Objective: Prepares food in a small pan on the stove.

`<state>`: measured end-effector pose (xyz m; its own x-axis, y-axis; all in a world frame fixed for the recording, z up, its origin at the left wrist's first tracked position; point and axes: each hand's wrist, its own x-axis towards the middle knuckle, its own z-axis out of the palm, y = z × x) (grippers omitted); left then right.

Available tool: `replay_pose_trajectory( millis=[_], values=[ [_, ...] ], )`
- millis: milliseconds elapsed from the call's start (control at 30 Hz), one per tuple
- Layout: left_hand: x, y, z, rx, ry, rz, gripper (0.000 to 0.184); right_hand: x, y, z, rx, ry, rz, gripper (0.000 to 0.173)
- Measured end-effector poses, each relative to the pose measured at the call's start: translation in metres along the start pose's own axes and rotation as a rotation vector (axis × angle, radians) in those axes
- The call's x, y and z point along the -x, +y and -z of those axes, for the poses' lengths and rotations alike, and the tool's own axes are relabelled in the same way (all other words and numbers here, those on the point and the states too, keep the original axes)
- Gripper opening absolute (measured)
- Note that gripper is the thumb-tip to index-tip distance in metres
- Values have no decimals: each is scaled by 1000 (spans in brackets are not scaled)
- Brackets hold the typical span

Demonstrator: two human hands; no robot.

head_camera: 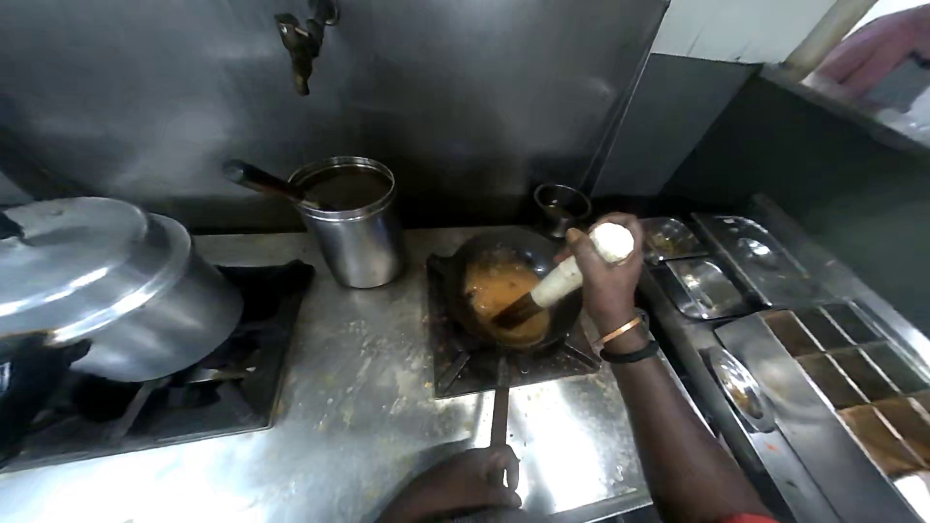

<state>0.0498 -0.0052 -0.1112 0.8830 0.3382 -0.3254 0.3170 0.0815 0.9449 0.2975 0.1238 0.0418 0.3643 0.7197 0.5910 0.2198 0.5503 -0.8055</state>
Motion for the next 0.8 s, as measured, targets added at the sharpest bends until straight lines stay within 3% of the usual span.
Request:
replay_pose_trajectory(
  millis=[100, 267, 333, 433, 500, 600, 667, 800],
  values=[
    [-3, -3, 2, 34, 2, -35, 30, -9, -11, 14, 206, -55, 59, 41],
    [-2, -7, 3, 60, -2, -91, 26, -9, 3, 28, -258, 193, -75, 37],
    [-2, -8, 2, 58, -9, -75, 26, -3, 16, 39, -257, 150, -137, 36],
    [-5, -9, 2, 28, 2, -63, 28, -9, -5, 56, -151, 72, -129, 40],
    [-6, -8, 2, 28, -5, -73, 27, -12, -5, 49, -255, 202, -103, 33],
    [-8, -7, 0, 14, -20, -70, 28, 14, 29, 31, -371, 382, -224, 29],
    [-8, -6, -4, 5, -3, -34, 32, 40, 26, 41, -270, 276, -264, 34],
    [-7, 1, -7, -10, 38, -38, 31, 67, -28, 81, 91, -95, -56, 44]
  ],
)
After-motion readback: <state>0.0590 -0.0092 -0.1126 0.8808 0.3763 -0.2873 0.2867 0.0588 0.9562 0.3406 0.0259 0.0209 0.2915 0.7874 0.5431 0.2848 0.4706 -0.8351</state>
